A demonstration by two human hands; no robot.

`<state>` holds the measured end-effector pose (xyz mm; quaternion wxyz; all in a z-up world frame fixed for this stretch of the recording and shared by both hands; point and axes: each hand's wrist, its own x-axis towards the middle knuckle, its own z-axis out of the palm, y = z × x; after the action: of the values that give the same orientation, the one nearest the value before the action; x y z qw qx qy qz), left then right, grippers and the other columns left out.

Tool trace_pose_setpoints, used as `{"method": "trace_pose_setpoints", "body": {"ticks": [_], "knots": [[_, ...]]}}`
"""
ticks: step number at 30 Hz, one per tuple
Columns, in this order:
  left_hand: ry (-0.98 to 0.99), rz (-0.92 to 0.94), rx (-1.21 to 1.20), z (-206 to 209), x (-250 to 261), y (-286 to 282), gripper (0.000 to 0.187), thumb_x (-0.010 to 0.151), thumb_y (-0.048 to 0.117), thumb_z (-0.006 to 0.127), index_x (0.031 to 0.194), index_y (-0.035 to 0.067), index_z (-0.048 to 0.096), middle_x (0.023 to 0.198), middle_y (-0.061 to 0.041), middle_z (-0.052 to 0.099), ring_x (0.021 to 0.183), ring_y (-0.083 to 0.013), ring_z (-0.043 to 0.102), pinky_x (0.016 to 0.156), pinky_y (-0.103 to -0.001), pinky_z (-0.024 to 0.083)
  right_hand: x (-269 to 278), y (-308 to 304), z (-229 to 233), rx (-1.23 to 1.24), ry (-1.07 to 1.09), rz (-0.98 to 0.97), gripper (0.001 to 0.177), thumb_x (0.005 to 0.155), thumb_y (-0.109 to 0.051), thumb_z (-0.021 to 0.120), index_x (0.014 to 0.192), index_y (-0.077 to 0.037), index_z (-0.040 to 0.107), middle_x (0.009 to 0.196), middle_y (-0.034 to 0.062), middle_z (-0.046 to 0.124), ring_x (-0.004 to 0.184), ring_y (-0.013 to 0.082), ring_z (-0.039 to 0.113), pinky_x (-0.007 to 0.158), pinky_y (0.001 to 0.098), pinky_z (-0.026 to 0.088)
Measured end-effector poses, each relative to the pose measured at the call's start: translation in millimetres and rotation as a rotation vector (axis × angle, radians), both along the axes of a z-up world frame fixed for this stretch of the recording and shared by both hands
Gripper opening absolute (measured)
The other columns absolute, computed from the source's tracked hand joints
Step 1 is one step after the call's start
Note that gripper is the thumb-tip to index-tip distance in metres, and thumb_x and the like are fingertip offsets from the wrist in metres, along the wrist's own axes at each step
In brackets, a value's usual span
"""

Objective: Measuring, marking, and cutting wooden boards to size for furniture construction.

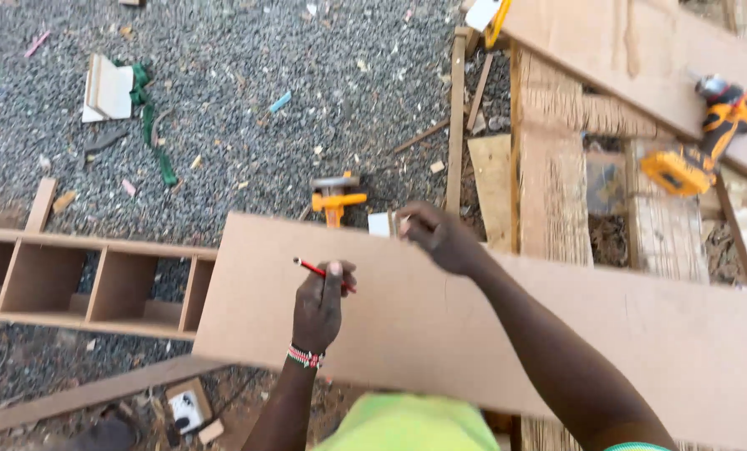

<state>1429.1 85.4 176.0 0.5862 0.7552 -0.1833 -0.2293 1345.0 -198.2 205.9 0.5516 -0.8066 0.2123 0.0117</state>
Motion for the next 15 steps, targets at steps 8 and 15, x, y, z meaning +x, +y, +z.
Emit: {"method": "trace_pose_setpoints", "body": {"ticks": [8,15], "knots": [[0.329,0.053,0.2,-67.0,49.6,-71.4,0.06,0.121,0.048,0.044,0.108,0.005,0.084,0.059,-0.01,0.078,0.053,-0.02,0.066,0.058,-0.036,0.055,223.8,-357.9,-25.9,0.016,-0.082,-0.729,0.053,0.113,-0.052,0.063,0.141,-0.009,0.049,0.103,-0.0044,0.073,0.089,0.0062,0.062,0.091,0.0347,0.057],[0.382,0.236,0.191,-122.0,19.5,-52.7,0.054,0.118,0.041,0.052,0.103,0.003,0.088,0.054,-0.012,0.079,0.053,-0.0223,0.069,0.06,-0.037,0.057,326.6,-548.5,-28.9,-0.008,0.276,-0.829,0.063,0.109,-0.069,0.054,0.16,-0.033,0.049,0.121,-0.0323,0.073,0.112,-0.0142,0.065,0.103,0.0207,0.052]]}}
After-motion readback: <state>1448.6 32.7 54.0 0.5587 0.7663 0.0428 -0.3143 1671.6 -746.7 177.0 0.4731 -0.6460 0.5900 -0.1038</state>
